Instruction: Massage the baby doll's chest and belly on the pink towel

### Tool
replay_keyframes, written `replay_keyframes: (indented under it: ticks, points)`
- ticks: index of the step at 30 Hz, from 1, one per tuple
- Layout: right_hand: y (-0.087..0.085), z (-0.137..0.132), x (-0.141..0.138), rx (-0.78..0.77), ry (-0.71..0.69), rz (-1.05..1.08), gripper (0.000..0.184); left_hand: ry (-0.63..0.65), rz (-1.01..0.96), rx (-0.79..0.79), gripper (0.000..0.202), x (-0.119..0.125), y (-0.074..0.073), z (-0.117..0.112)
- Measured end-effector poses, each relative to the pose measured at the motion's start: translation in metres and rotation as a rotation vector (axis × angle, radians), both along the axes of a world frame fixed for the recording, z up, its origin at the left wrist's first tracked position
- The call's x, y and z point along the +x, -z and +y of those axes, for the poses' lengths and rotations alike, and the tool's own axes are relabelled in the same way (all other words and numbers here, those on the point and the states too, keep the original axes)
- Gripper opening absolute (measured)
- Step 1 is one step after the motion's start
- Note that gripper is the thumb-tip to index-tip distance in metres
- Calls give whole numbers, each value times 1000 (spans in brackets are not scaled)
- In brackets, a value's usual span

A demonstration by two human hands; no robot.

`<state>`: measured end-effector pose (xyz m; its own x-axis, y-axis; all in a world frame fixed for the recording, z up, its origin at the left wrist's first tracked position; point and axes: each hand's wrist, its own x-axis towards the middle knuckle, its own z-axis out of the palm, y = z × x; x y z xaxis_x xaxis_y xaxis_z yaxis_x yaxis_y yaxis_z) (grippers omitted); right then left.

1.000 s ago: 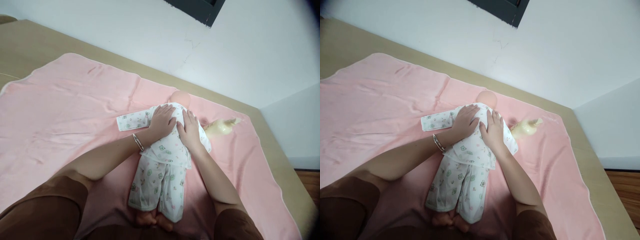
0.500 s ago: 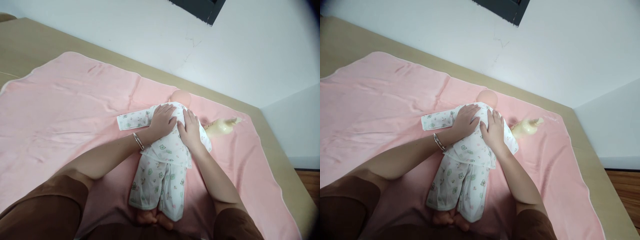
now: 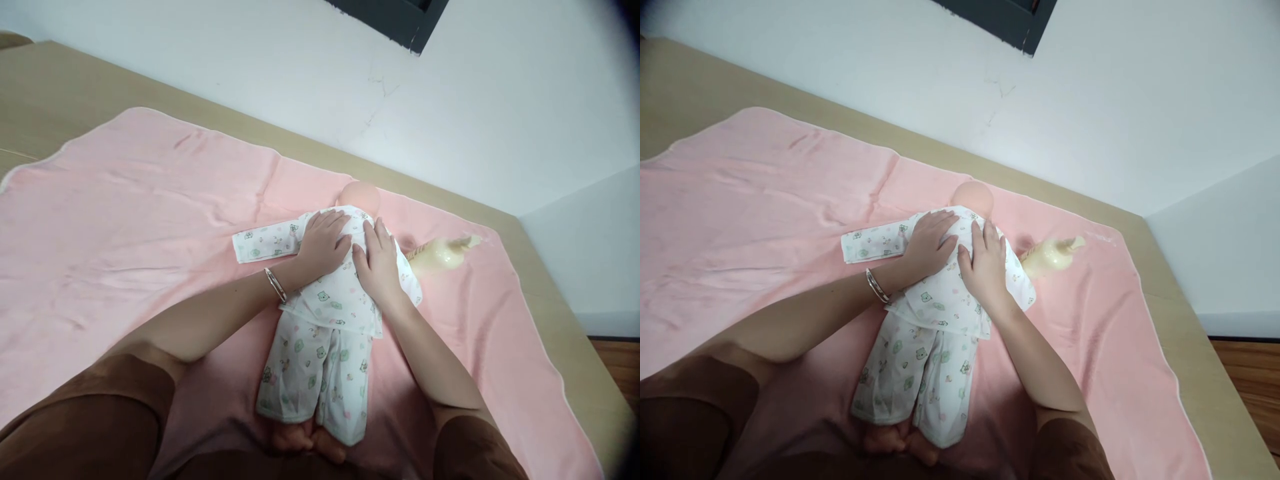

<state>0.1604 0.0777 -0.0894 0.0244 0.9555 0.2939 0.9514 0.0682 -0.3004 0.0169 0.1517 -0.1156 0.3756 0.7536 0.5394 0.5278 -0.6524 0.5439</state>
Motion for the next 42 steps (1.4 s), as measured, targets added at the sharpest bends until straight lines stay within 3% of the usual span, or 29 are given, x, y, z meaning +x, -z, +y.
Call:
replay_keyframes:
  ticks: [7, 10, 16, 21, 27, 32, 37, 42]
  points:
    - [-16, -11, -3, 102, 33, -67, 65, 27, -46, -14, 41, -2, 2, 1]
    - [-13, -12, -5, 146, 10, -48, 68, 37, -126, 8, 45, -3, 5, 2]
    - [-7, -6, -4, -22, -148, -2, 52, 31, -170, 24, 59, -3, 8, 2]
    - [-17, -9, 2, 206, -115, 46, 50, 31, -167, 24, 62, -3, 9, 3]
    - [-6, -5, -2, 21, -162, 12, 55, 24, -171, 37, 60, -3, 10, 4]
    - [-5, -6, 0, 138, -123, 86, 55, 36, -157, 29, 60, -4, 8, 4]
    - [-5, -5, -2, 6, -176, 14, 53, 35, -150, 33, 58, -3, 6, 3]
    - [-7, -6, -3, 88, -125, 41, 55, 43, -169, 26, 51, -3, 6, 3]
